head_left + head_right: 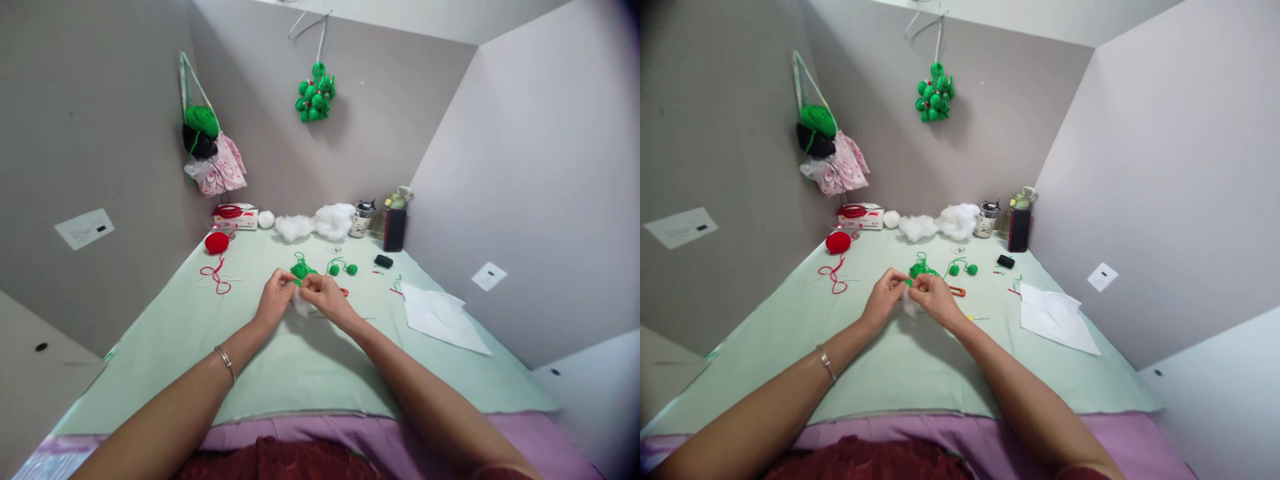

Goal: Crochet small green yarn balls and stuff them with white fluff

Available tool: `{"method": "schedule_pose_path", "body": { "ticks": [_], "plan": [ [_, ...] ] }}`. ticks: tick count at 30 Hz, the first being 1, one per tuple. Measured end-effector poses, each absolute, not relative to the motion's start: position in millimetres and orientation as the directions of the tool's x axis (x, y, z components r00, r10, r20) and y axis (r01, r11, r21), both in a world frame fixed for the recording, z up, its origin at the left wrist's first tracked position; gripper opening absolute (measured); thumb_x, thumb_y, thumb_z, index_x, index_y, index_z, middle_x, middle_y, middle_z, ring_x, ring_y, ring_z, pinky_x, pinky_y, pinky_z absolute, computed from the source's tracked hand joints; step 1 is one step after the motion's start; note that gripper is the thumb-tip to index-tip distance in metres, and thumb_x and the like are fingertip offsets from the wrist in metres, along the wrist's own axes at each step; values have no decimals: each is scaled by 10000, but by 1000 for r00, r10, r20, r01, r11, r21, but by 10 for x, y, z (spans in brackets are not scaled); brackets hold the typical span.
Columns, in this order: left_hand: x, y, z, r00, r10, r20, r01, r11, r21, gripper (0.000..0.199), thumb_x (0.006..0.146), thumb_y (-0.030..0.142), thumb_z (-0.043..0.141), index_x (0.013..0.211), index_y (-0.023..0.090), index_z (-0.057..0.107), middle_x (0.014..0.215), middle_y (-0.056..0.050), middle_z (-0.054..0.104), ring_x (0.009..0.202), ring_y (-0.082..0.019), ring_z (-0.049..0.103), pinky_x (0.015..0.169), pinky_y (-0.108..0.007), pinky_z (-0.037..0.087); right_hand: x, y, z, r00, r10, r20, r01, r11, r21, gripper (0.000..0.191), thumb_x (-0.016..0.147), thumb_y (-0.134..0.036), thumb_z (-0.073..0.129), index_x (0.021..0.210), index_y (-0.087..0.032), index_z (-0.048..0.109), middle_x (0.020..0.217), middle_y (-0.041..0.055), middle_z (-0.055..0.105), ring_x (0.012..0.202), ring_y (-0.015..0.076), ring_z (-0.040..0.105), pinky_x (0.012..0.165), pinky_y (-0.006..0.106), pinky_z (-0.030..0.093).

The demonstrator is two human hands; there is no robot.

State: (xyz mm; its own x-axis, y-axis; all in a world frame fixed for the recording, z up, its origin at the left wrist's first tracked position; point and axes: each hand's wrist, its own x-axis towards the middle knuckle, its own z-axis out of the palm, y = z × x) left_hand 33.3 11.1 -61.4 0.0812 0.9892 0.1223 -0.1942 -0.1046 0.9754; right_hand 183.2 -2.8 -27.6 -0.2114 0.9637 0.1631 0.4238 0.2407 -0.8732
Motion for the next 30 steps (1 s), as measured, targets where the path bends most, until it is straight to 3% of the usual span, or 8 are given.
{"method": "schedule_pose_path", "body": {
  "ticks": [7,13,18,24,30],
  "plan": [
    [293,11,-523,167,980,108,-213,-71,975,315,720,392,759,886,186,589,816,11,649,752,-157,628,714,-284,526,1892,44,-330,-49,972,232,490,225,-842,183,721,-314,582,614,-215,471,559,-51,408,572,119,353,550,264,226],
    [273,94,-526,94,987,133,-180,-115,977,210,652,236,726,793,195,577,691,48,611,660,-134,561,649,-245,449,1846,-56,-258,-213,958,190,431,266,-862,173,808,-358,496,708,-216,503,570,-59,415,535,119,360,522,256,268],
    [268,174,-604,9,992,126,-146,-124,982,152,619,142,676,726,196,581,660,52,585,661,-132,525,625,-230,409,1763,-120,-271,-232,953,194,467,284,-837,79,739,-262,565,728,-222,497,574,-71,406,548,121,367,530,250,254],
    [319,61,-579,83,995,63,-231,-42,972,245,709,333,729,821,210,548,679,55,577,572,-122,505,521,-226,411,1791,-33,-316,-101,973,207,546,228,-806,101,702,-209,567,640,-215,488,562,-62,442,570,121,386,572,253,258],
    [295,-30,-423,195,979,67,-322,0,947,380,775,545,725,832,199,578,778,12,600,686,-138,580,625,-250,523,1870,10,-304,-36,982,186,558,174,-811,77,689,-204,548,621,-209,513,529,-65,453,537,116,385,556,259,239]
  ]
}}
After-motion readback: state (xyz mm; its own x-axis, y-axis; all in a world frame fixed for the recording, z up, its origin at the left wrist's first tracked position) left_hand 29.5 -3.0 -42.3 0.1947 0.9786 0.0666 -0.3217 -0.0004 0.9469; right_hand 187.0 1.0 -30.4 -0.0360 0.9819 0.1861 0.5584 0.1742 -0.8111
